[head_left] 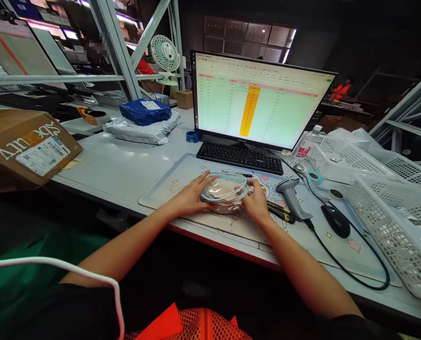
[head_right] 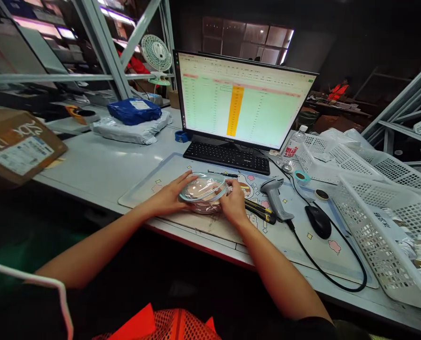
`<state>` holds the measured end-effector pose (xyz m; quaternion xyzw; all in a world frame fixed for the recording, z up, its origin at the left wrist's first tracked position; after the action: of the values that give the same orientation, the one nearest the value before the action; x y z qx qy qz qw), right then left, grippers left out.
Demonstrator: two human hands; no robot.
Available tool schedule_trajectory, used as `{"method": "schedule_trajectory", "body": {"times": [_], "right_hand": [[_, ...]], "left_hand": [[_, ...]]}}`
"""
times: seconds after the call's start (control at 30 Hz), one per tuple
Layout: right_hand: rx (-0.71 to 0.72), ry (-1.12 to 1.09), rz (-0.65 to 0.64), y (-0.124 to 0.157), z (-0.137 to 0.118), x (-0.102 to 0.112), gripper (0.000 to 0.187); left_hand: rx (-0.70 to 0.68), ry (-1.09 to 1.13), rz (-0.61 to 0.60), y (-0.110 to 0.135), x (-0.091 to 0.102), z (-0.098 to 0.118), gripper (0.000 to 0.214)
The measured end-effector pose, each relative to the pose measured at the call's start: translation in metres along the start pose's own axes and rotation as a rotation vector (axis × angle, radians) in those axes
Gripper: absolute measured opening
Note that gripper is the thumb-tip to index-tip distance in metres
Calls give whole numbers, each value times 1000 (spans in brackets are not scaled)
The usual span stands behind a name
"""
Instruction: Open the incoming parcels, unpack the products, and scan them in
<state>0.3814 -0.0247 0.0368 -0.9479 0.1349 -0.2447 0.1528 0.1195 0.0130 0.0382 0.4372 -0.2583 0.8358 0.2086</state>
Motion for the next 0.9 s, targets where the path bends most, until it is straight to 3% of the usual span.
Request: {"method": "schedule_trajectory", "body": {"times": [0.07,0.2,0.37,0.47,0.57,0.63,0.7,0.9], "right_hand": [[18,1,-44,-2,5,2,40],[54,75,-270,-10,16,7,35],[59,73,-354,-13,17,4,23],[80,-5,-431,-13,13,8,28],[70,-219,-576,-16,14,18,40],[-8,-340,-528,-20,18,24,55],[-85,-385,-399,-23,26,26,66],[-13,-189,-155,-24,43,9,44]], "left_hand": [[17,27,14,-1,-6,-2,101],[35,46,8,-1,-13,2,103],[96,-33,100,-3,-22,13,110],[106,-66,188,-4,-26,16,96],[114,-61,234,-4,-26,13,83],[114,-47,241,-3,-24,9,80],[112,-34,239,-3,-21,5,80],[74,-47,166,-3,-17,0,95]]}}
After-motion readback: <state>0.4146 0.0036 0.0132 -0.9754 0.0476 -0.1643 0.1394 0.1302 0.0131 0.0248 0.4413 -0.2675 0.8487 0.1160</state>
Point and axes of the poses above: each hand's wrist, its own y-axis away from the middle knuckle, its own x-axis out of the back of the hand, z = x × y, the point moved 1 cm from there along -y, towards the middle knuckle
